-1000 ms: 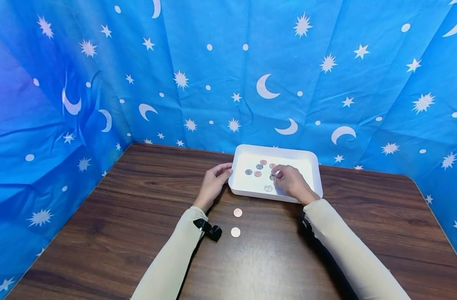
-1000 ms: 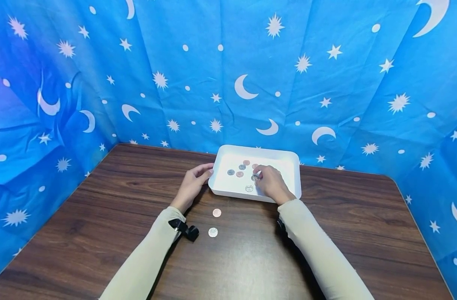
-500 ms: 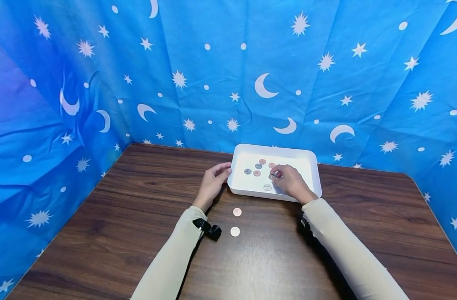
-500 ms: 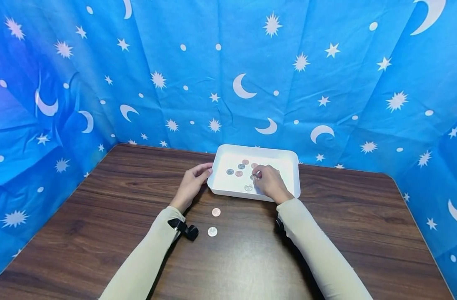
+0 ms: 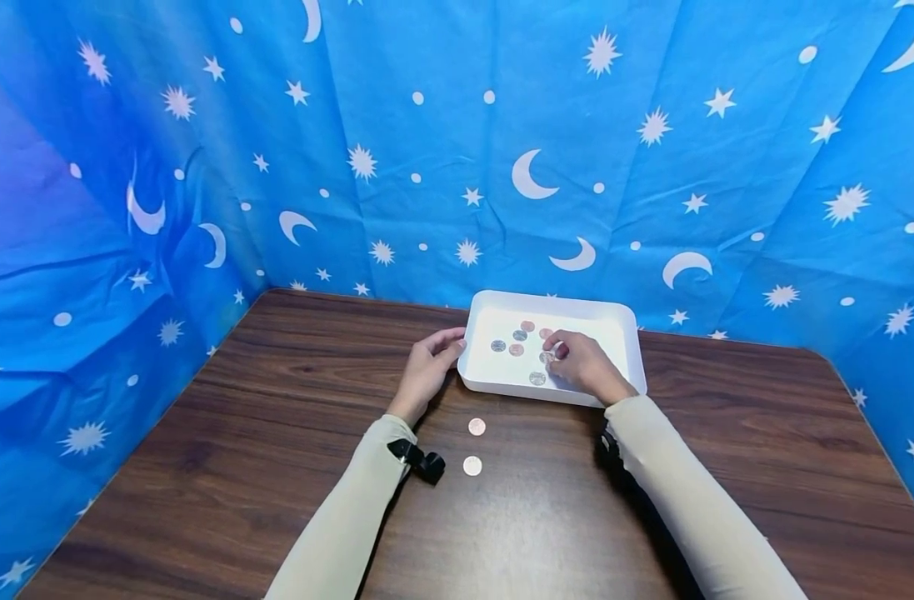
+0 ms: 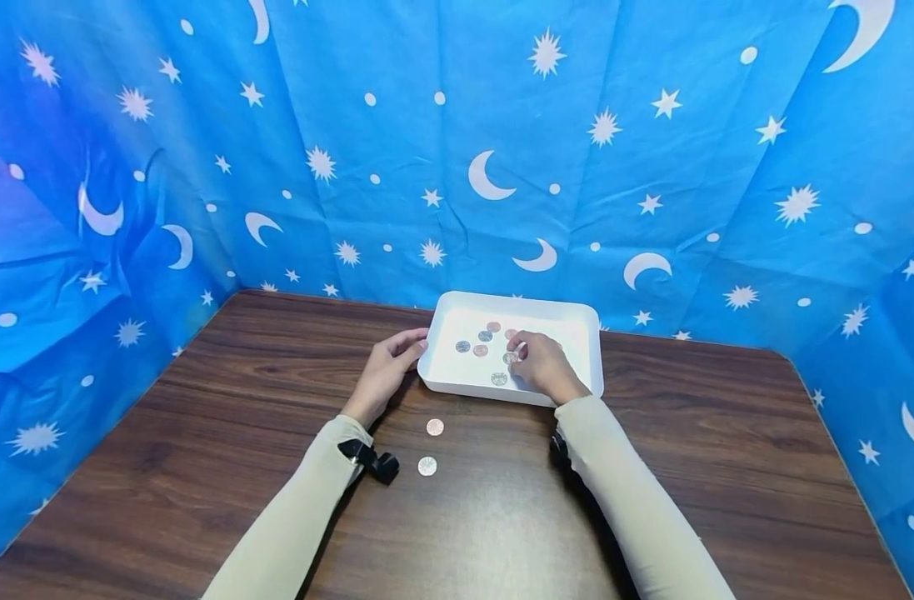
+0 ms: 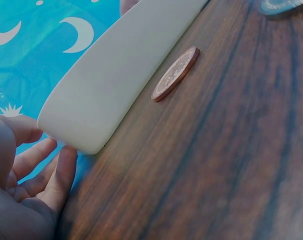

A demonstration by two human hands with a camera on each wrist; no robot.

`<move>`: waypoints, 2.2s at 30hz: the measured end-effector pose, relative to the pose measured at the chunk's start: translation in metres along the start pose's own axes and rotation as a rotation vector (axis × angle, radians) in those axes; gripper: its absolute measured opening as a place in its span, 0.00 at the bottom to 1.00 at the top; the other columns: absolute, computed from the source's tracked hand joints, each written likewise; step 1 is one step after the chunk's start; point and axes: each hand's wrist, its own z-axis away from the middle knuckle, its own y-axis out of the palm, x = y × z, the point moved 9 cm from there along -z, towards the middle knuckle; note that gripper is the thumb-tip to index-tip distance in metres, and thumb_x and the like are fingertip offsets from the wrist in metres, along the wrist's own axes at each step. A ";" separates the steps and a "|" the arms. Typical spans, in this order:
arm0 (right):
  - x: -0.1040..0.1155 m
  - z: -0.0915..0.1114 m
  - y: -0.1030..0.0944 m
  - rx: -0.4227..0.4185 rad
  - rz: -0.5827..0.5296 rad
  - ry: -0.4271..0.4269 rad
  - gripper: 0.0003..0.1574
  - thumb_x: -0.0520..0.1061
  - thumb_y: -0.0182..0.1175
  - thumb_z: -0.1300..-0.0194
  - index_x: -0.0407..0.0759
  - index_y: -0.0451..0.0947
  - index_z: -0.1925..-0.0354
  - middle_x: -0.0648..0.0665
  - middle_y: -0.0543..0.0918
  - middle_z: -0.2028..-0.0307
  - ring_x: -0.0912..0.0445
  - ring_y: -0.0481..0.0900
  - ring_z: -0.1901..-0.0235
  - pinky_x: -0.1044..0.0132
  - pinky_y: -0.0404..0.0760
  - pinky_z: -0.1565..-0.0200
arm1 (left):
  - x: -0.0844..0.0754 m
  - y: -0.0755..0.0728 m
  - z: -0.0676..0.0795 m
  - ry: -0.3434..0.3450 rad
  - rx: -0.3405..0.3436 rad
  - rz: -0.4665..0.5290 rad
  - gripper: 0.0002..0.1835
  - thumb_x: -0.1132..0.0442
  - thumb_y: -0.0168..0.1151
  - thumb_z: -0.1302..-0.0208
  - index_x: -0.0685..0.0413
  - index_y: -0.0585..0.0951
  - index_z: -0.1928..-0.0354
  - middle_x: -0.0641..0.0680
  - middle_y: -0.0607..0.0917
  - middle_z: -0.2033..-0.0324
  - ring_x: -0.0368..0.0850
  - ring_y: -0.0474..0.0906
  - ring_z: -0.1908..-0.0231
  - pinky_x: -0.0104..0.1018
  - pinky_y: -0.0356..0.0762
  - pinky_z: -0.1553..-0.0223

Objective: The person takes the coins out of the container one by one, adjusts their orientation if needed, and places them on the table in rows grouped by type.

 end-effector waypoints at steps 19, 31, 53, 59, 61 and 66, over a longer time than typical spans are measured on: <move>0.005 0.006 -0.002 0.026 0.063 -0.069 0.24 0.35 0.63 0.28 0.38 0.76 0.36 0.36 0.82 0.54 0.45 0.78 0.56 0.54 0.77 0.51 | 0.002 0.001 0.000 0.003 -0.002 -0.009 0.19 0.59 0.61 0.22 0.58 0.82 0.35 0.59 0.86 0.41 0.50 0.81 0.43 0.44 0.81 0.41; 0.011 0.008 -0.003 0.004 0.175 -0.142 0.19 0.32 0.63 0.30 0.35 0.81 0.42 0.33 0.85 0.54 0.45 0.80 0.58 0.52 0.80 0.52 | 0.002 0.001 0.000 0.004 -0.004 -0.006 0.19 0.59 0.61 0.22 0.58 0.82 0.35 0.59 0.85 0.41 0.50 0.81 0.42 0.46 0.80 0.39; 0.037 0.047 -0.018 -0.092 0.227 -0.325 0.18 0.40 0.69 0.33 0.38 0.85 0.46 0.40 0.83 0.55 0.45 0.80 0.53 0.48 0.82 0.45 | 0.001 0.000 0.000 0.010 0.001 -0.004 0.19 0.58 0.61 0.21 0.58 0.82 0.34 0.60 0.85 0.39 0.51 0.80 0.41 0.46 0.79 0.39; 0.045 0.069 -0.015 -0.099 0.211 -0.395 0.15 0.39 0.70 0.33 0.38 0.85 0.49 0.42 0.84 0.58 0.46 0.79 0.55 0.48 0.81 0.48 | 0.001 0.001 0.000 0.007 -0.005 -0.013 0.19 0.59 0.61 0.21 0.57 0.82 0.34 0.59 0.85 0.40 0.50 0.80 0.40 0.47 0.79 0.38; 0.048 0.077 -0.013 -0.100 0.204 -0.414 0.15 0.39 0.71 0.33 0.38 0.85 0.49 0.42 0.84 0.58 0.47 0.79 0.56 0.49 0.81 0.49 | 0.001 0.001 0.000 0.007 -0.003 -0.010 0.19 0.59 0.61 0.21 0.58 0.82 0.34 0.59 0.85 0.39 0.50 0.80 0.40 0.47 0.80 0.38; 0.058 0.094 -0.006 -0.097 0.198 -0.462 0.15 0.40 0.71 0.33 0.38 0.85 0.50 0.44 0.83 0.59 0.50 0.80 0.57 0.51 0.82 0.51 | 0.001 0.002 -0.001 0.009 0.000 0.001 0.20 0.59 0.61 0.21 0.59 0.82 0.34 0.59 0.85 0.39 0.51 0.80 0.40 0.47 0.80 0.38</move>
